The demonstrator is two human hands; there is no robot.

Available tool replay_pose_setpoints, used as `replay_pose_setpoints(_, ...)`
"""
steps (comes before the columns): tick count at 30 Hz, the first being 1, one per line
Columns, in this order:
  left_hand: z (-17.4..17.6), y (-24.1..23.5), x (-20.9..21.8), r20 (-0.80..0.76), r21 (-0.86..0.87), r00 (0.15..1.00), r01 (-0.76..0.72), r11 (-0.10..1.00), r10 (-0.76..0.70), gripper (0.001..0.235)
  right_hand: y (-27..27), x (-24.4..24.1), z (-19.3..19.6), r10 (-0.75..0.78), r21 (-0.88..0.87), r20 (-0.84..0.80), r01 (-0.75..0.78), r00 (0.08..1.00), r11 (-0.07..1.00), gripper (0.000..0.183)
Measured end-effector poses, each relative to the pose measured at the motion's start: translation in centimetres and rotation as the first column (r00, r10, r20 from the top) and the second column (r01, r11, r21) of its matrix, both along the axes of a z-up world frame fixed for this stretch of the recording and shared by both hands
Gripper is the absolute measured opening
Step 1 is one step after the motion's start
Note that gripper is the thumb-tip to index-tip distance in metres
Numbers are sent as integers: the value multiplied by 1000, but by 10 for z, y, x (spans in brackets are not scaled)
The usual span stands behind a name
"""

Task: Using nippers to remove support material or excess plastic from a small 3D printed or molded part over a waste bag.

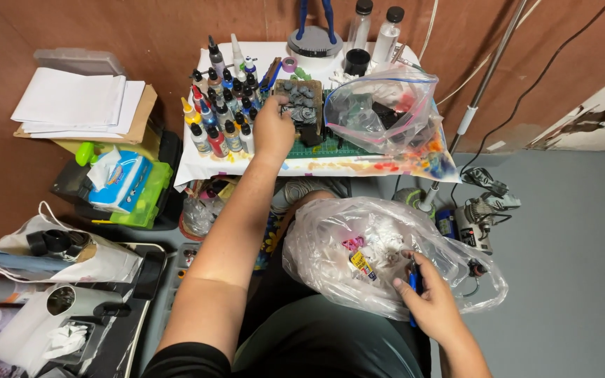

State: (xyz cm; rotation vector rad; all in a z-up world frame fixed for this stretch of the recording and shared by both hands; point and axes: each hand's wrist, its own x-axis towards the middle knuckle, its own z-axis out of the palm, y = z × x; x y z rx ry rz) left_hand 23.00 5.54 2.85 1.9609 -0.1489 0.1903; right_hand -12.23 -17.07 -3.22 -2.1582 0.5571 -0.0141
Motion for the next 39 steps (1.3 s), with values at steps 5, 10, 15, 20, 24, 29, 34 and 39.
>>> replay_pose_setpoints(5, -30, -7, 24, 183, 280, 983, -30, 960, -23, 29, 1, 1, -3, 10, 4, 31, -10, 999, 1000, 63)
replay_pose_setpoints(10, -43, -15, 19, 401, 601, 910, -175, 780, -104, 46, 3, 1, 2, -5, 36, 15, 5, 1000, 999, 61)
replay_pose_setpoints(15, -43, -21, -30, 475, 598, 862, -172, 783, -174, 38, -8, 1, -12, 7, 20, 74, -9, 997, 1000, 62)
replay_pose_setpoints(20, -82, -31, -26, 601, 632, 781, -334, 699, -171, 50, -3, 1, -7, 31, 16, 90, -33, 995, 999, 64)
replay_pose_setpoints(24, -80, -29, -31, 571, 613, 795, -249, 750, -203, 44, -3, -1, -7, -11, 62, 65, 7, 998, 998, 62)
replay_pose_setpoints(29, -33, -12, -18, 487, 626, 844, -158, 764, -225, 45, -9, -2, -13, 41, 97, 119, -52, 992, 994, 62)
replay_pose_setpoints(34, -17, -11, 22, 383, 735, 905, -176, 655, -186, 40, -13, 4, -30, 19, 86, 112, -28, 994, 996, 63)
replay_pose_setpoints(39, 45, -14, -49, 466, 367, 874, -50, 929, -138, 39, 2, 19, -44, -198, 719, 549, -339, 812, 606, 31)
